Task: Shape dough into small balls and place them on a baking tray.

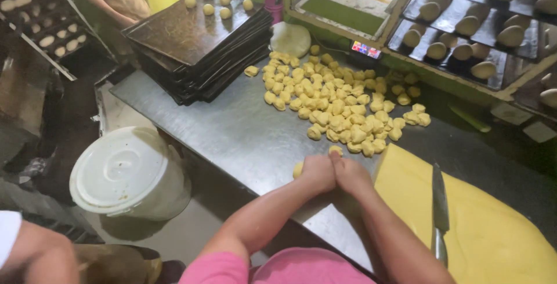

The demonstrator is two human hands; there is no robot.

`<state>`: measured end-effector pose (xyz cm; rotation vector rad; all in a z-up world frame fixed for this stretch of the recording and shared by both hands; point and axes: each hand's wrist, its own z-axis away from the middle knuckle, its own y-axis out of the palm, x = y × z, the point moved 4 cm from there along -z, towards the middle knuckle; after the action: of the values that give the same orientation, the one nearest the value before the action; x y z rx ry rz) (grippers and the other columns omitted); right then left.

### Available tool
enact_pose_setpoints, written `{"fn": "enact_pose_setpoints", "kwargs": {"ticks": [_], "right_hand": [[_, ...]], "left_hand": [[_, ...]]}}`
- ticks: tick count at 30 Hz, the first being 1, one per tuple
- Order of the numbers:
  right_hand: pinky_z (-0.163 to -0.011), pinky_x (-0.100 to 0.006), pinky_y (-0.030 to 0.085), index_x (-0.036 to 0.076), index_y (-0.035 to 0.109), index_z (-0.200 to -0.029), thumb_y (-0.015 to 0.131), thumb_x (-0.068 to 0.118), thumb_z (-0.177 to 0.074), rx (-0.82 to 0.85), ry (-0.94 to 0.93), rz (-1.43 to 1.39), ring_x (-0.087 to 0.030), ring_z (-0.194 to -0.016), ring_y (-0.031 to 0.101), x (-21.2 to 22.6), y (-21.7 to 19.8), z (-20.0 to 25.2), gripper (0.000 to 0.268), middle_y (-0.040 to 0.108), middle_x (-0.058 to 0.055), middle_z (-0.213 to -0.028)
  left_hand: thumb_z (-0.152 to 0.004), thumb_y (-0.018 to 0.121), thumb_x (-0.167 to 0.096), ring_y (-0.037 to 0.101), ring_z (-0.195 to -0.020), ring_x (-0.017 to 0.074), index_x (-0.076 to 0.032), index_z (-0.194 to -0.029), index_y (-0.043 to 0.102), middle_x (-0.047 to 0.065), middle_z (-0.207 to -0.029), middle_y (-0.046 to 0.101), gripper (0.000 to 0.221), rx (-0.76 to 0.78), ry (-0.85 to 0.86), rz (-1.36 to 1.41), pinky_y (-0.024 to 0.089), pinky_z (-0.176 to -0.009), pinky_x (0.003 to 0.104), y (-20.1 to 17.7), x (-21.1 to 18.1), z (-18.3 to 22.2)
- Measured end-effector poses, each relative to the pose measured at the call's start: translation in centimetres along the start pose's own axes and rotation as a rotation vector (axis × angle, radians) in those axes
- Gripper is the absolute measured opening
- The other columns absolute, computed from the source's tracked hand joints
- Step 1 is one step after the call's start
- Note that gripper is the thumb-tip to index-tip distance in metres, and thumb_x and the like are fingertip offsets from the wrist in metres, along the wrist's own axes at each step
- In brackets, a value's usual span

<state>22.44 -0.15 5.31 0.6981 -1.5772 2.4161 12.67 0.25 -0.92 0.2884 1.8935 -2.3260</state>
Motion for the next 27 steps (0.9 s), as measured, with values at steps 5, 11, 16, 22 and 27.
{"fn": "enact_pose_setpoints", "kwargs": {"ticks": [5,11,16,22,27], "right_hand": [[-0.075,-0.043,0.044,0.010,0.060,-0.070,0.028,0.051,-0.107,0.385,-0.390,-0.224,-0.022,-0.074,0.054,5.2,1.2,8.1,0.064,0.058,-0.008,-0.073],[-0.118,-0.057,0.031,-0.006,0.060,-0.131,0.061,0.024,-0.101,-0.235,-0.379,-0.296,-0.051,-0.137,0.041,-0.6,0.7,2.8,0.043,0.048,-0.035,-0.139],[-0.100,-0.051,0.052,0.016,0.077,-0.121,0.054,0.056,-0.103,-0.388,0.010,-0.350,-0.035,-0.121,0.065,-0.1,4.4,3.3,0.049,0.076,-0.016,-0.116],[-0.090,-0.040,0.059,0.009,0.074,-0.126,0.059,0.024,-0.092,-0.584,0.166,-0.749,-0.032,-0.106,0.072,1.8,3.6,5.1,0.041,0.073,-0.019,-0.120],[-0.116,-0.054,0.041,0.011,0.080,-0.108,0.018,0.073,-0.103,-0.191,0.209,-0.132,-0.036,-0.128,0.061,4.3,0.0,3.7,0.088,0.075,-0.016,-0.121]], "left_hand": [[-0.094,0.051,-0.028,0.073,-0.108,0.0282,-0.022,-0.112,0.078,-0.001,-0.112,0.076,0.033,0.117,0.037,-0.185,0.052,-0.083,0.060,-4.5,4.0,-1.2],[-0.070,0.077,-0.042,0.075,-0.104,0.0387,-0.002,-0.118,0.065,0.019,-0.102,0.078,0.064,0.091,0.258,0.257,0.060,-0.083,0.058,-8.8,5.9,3.7],[-0.078,0.070,-0.020,0.067,-0.109,0.0532,0.009,-0.149,0.029,0.037,-0.101,0.070,0.087,0.234,0.536,0.487,0.054,-0.091,0.066,-11.5,4.7,6.4],[-0.073,0.071,-0.053,0.075,-0.106,0.0335,-0.019,-0.113,0.074,0.012,-0.101,0.078,0.052,0.229,0.348,0.306,0.062,-0.088,0.050,-6.6,4.3,4.7],[-0.082,0.056,-0.029,0.078,-0.085,0.0340,-0.016,-0.095,0.081,0.007,-0.085,0.079,0.031,0.065,0.265,0.082,0.059,-0.068,0.053,-2.0,2.7,2.9]]}}
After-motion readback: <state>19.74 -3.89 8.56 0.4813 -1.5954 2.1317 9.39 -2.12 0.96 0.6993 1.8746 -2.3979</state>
